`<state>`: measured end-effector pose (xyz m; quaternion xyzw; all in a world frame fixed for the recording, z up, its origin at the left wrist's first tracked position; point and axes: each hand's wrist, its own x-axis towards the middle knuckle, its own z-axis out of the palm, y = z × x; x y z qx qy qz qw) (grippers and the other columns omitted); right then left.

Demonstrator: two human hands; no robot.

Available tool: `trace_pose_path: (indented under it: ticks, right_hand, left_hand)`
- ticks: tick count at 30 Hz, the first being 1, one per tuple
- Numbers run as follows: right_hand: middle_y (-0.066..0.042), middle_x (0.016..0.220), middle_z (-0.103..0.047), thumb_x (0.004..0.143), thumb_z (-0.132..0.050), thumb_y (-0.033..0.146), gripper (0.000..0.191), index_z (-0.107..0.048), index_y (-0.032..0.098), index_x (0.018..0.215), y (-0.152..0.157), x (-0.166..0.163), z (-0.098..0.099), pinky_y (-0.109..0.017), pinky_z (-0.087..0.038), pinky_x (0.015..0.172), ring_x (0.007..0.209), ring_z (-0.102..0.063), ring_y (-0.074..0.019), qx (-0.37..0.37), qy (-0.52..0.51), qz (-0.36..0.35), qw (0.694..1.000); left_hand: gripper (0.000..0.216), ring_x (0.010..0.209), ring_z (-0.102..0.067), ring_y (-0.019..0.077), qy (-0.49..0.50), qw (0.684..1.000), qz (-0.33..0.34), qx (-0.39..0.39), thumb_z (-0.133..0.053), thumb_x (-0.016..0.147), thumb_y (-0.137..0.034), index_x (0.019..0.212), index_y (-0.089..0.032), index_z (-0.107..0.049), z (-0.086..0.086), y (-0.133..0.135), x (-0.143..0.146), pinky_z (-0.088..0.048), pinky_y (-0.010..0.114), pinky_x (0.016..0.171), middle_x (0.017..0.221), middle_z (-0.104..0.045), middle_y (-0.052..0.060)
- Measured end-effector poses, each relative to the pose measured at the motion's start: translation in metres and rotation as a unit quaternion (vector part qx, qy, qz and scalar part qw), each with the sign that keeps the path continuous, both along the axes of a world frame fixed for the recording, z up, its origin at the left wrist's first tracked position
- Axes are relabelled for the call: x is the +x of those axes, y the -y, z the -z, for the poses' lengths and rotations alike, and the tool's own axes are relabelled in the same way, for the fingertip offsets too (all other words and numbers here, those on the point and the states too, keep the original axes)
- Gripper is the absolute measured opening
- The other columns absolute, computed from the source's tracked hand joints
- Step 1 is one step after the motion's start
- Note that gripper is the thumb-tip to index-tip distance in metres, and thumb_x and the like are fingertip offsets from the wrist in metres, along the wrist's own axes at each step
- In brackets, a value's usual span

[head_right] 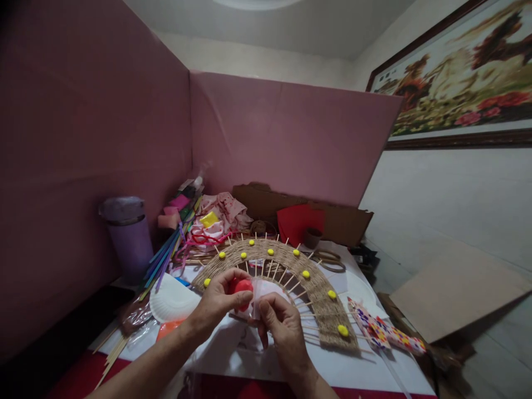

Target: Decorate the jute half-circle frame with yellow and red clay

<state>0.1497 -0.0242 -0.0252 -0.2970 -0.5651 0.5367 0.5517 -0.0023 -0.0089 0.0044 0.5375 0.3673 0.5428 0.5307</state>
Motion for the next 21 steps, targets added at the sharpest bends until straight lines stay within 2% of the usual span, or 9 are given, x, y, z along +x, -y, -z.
trace_pose_path:
  ticks: [5, 12, 21]
  right_hand:
    - [-0.001, 0.060, -0.058, 0.083, -0.057, 0.045, 0.032, -0.058, 0.015, 0.074, 0.000, -0.001, 0.001, -0.016, -0.030, 0.034, 0.037, -0.040, -0.0042, -0.029, 0.004, -0.020, 0.999]
    - [0.003, 0.058, -0.052, 0.084, -0.057, 0.040, 0.029, -0.056, 0.015, 0.069, 0.000, 0.000, 0.001, -0.017, -0.031, 0.037, 0.039, -0.039, -0.0041, -0.035, 0.005, -0.023, 0.999]
    - [0.001, 0.060, -0.059, 0.081, -0.059, 0.043, 0.029, -0.056, 0.016, 0.071, 0.002, -0.002, -0.009, -0.018, -0.030, 0.037, 0.041, -0.040, -0.0056, -0.031, 0.027, -0.004, 0.999]
  left_hand:
    - [0.033, 0.055, -0.049, 0.0078, 0.028, 0.999, 0.009, -0.014, -0.074, 0.062, -0.032, 0.083, -0.012, -0.057, -0.002, 0.001, 0.000, -0.039, 0.020, 0.052, 0.066, -0.055, -0.002]
    - [0.031, 0.058, -0.049, 0.0088, -0.015, 1.000, -0.011, 0.005, -0.074, 0.061, -0.029, 0.082, -0.013, -0.058, -0.003, 0.001, -0.001, -0.040, 0.021, 0.054, 0.067, -0.055, -0.002]
    - [0.027, 0.062, -0.051, 0.0111, -0.045, 0.998, -0.035, 0.018, -0.072, 0.061, -0.027, 0.081, -0.014, -0.059, -0.005, -0.002, -0.001, -0.042, 0.022, 0.056, 0.068, -0.057, -0.001]
